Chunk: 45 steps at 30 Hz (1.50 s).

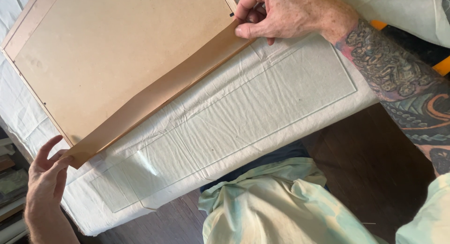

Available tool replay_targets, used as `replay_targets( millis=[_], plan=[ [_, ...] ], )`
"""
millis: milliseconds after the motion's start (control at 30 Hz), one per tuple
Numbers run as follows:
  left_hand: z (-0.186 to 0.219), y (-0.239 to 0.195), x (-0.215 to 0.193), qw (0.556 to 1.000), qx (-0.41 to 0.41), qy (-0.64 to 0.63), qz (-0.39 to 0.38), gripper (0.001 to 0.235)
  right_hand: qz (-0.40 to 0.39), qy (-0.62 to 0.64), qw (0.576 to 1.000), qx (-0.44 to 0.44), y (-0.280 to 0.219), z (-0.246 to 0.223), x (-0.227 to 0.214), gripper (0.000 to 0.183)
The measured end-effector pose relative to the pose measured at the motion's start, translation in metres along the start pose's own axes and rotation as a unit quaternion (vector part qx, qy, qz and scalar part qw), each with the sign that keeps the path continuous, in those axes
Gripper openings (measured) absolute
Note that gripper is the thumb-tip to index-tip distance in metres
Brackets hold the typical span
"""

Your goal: Applying leather trim to a wooden frame using a utility knife and foam brush

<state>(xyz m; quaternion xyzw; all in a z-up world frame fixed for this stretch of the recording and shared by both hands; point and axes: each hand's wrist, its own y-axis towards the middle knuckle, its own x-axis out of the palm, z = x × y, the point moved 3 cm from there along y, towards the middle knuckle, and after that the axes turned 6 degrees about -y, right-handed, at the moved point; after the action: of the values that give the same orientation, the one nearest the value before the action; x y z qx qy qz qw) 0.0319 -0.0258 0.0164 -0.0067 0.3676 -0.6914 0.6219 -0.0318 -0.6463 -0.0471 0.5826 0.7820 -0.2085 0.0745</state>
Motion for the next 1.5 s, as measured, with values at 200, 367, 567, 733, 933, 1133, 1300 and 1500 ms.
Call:
replay_targets(
  millis=[200, 367, 567, 733, 933, 1133, 1300, 1500],
  plan=[
    [0.001, -0.002, 0.002, 1.0, -0.012, 0.007, 0.01, 0.068, 0.004, -0.003, 1.0, -0.014, -0.001, -0.002, 0.0, 0.013],
    [0.001, -0.002, 0.001, 1.0, -0.005, 0.008, -0.001, 0.071, -0.009, -0.005, 1.0, 0.001, -0.001, -0.006, -0.005, 0.018],
    [-0.005, 0.003, -0.007, 1.0, -0.001, 0.001, -0.011, 0.074, -0.006, 0.013, 1.0, -0.01, 0.003, 0.0, -0.001, 0.016],
    [-0.002, 0.001, -0.002, 1.0, -0.017, 0.016, 0.009, 0.074, -0.024, 0.009, 1.0, -0.006, -0.002, -0.003, -0.003, 0.018],
    [-0.001, -0.001, -0.003, 1.0, -0.001, 0.017, -0.005, 0.066, -0.044, -0.02, 0.999, 0.011, -0.005, -0.009, -0.006, 0.019],
    [0.002, -0.003, 0.001, 1.0, 0.014, -0.02, -0.018, 0.062, -0.037, -0.031, 0.998, 0.042, -0.005, -0.009, -0.006, 0.028],
    [0.004, -0.004, 0.005, 1.0, -0.001, -0.022, -0.002, 0.066, -0.005, -0.07, 0.996, 0.058, -0.01, -0.019, -0.006, 0.026],
    [-0.011, 0.004, -0.008, 0.998, 0.026, -0.04, -0.032, 0.065, 0.163, -0.179, 0.956, -0.163, -0.042, -0.038, 0.006, 0.06]
  ],
)
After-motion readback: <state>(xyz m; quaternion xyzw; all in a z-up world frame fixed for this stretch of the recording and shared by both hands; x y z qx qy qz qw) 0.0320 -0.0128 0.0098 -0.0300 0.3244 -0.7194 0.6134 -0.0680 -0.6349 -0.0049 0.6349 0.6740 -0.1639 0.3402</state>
